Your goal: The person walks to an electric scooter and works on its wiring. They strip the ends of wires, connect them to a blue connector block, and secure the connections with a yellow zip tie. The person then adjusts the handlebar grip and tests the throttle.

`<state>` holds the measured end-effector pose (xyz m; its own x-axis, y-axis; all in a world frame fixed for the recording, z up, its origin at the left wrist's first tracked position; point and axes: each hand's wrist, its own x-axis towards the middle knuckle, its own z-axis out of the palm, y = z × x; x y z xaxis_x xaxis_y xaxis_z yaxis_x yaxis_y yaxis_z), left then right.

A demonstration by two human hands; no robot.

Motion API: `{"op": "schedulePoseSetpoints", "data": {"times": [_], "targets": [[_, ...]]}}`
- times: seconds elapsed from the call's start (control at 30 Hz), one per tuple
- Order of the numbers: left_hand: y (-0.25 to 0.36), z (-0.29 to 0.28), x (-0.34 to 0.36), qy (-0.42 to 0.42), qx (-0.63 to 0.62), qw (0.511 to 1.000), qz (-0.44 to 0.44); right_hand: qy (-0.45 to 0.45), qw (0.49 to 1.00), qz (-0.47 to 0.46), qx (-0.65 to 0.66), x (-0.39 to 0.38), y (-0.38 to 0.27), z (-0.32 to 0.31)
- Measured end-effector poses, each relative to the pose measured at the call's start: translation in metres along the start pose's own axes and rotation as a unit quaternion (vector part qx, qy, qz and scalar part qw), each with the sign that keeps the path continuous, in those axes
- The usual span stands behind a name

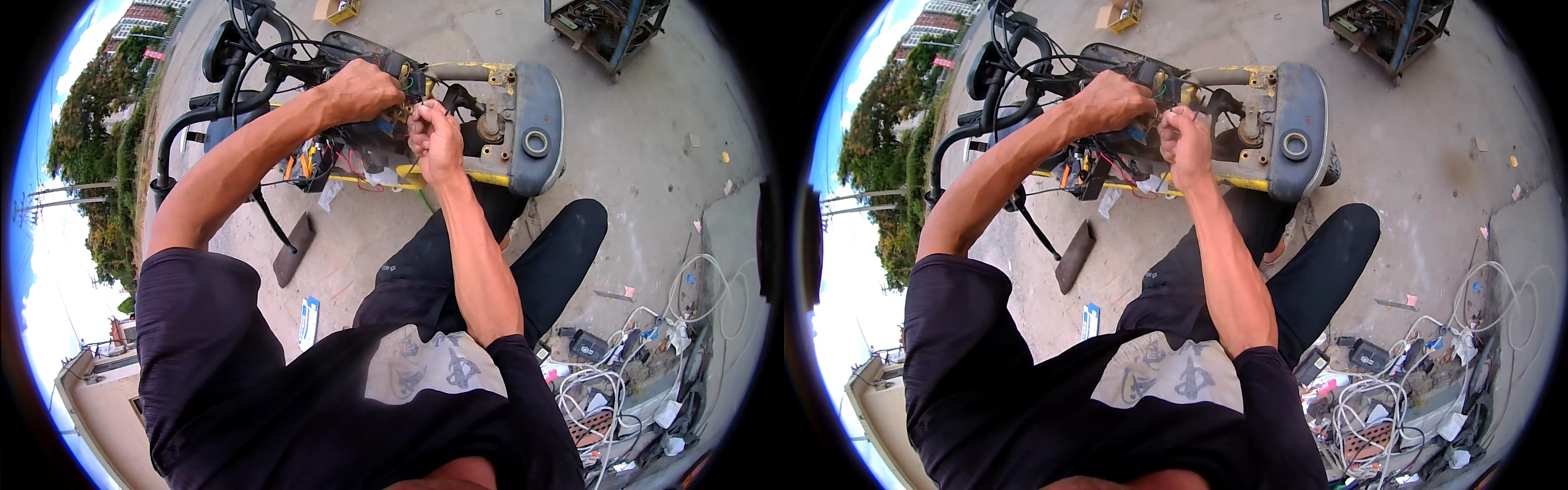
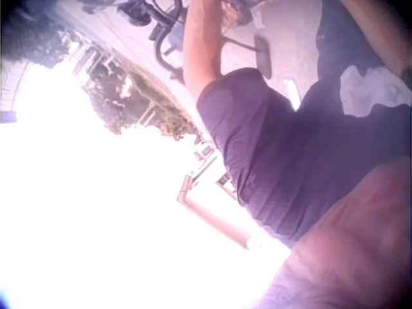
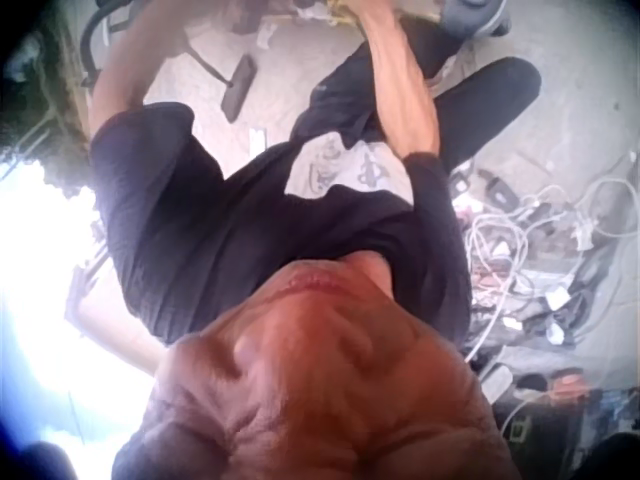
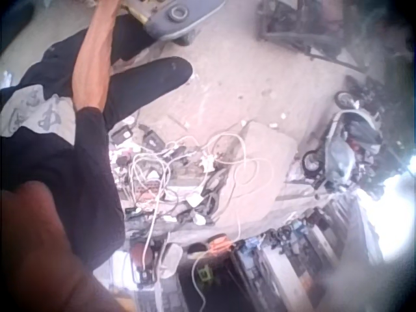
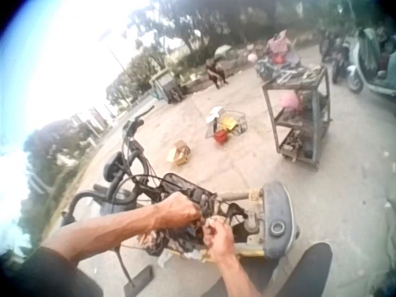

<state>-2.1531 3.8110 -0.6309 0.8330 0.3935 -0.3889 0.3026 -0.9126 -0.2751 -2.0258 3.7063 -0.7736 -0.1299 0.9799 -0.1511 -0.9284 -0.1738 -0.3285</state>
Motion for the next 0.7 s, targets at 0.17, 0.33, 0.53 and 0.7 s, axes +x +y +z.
{"op": "schedulePoseSetpoints", "data": {"times": [0.17, 0.33, 0.53, 0.7], "targets": [[0.004, 0.0, -0.011, 0.025, -0.01, 0.999, -0.031, 0.002, 0.997, -0.011, -0.076, 0.013, -0.007, -0.001], [0.093, 0.005, -0.054, 0.351, -0.23, 0.864, -0.278, 0.065, 0.925, -0.071, -0.368, -0.018, -0.033, -0.007], [0.188, 0.072, -0.063, 0.323, -0.385, 0.726, -0.47, 0.145, 0.905, -0.039, -0.399, -0.069, 0.011, -0.024], [0.183, 0.077, -0.046, 0.267, -0.358, 0.717, -0.535, 0.138, 0.891, -0.036, -0.43, -0.102, 0.01, -0.014]]}}
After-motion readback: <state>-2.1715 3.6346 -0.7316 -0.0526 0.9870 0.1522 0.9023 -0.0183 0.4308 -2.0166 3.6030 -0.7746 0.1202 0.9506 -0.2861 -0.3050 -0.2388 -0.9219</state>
